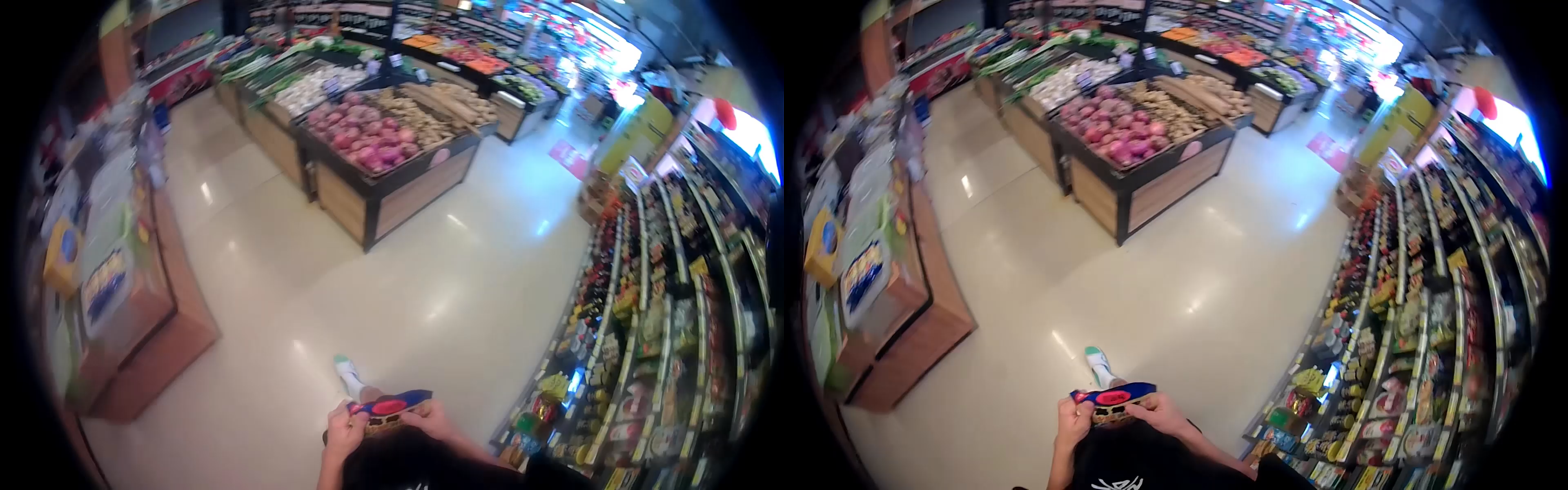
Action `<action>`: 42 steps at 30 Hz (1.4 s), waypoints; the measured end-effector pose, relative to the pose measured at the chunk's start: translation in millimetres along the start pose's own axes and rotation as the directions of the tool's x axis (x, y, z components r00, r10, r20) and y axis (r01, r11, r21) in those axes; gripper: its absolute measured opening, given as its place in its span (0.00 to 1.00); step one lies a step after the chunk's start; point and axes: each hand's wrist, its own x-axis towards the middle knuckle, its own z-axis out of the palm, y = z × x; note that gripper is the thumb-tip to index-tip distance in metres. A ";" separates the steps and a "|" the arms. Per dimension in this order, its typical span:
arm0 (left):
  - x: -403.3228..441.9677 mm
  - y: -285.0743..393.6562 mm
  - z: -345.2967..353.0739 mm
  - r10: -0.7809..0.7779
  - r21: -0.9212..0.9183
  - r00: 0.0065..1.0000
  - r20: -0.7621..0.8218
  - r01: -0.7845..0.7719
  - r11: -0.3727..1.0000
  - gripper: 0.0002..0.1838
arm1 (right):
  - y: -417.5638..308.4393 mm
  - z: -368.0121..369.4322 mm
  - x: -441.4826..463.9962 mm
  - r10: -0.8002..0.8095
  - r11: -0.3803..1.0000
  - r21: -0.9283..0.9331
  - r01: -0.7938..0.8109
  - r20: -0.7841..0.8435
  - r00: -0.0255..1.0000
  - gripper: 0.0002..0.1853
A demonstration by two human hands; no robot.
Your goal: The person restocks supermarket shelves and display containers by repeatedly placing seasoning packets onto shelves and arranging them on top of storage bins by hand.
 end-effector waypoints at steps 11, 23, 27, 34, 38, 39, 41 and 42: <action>-8.7 -14.8 -69.2 -0.101 0.035 0.986 -0.135 0.107 0.994 0.15 | -46.8 66.8 82.6 -0.157 0.987 0.051 0.152 0.110 0.981 0.04; 12.5 -39.1 -180.1 -0.444 -0.302 0.703 -0.555 0.327 0.895 0.13 | -49.2 157.8 219.1 0.057 0.972 -0.221 0.082 0.556 0.830 0.16; 12.3 -106.0 -227.0 -0.590 -0.485 0.672 -0.448 0.371 0.792 0.19 | -66.9 207.3 253.0 0.127 0.983 -0.176 -0.048 0.472 0.872 0.16; 41.4 -59.1 -271.6 -0.493 -0.396 0.656 -0.571 0.305 0.866 0.23 | -101.4 265.1 305.5 0.069 0.986 0.080 -0.144 0.596 0.800 0.16; 38.0 -84.1 -300.2 -0.475 -0.364 0.581 -0.661 0.305 0.880 0.20 | -110.5 306.2 336.1 0.160 0.984 -0.160 -0.078 0.605 0.780 0.15; 37.6 -81.6 -306.0 -0.491 -0.390 0.538 -0.685 0.299 0.871 0.20 | -121.2 313.6 338.0 0.140 0.988 -0.145 -0.062 0.632 0.762 0.15; 26.5 -91.6 -315.5 -0.519 -0.398 0.486 -0.703 0.336 0.854 0.21 | -122.3 324.2 340.1 0.174 0.984 -0.148 -0.101 0.657 0.733 0.15; 28.1 -99.6 -323.2 -0.533 -0.451 0.451 -0.716 0.284 0.846 0.21 | -116.0 335.5 349.7 0.208 0.978 -0.157 -0.139 0.656 0.725 0.15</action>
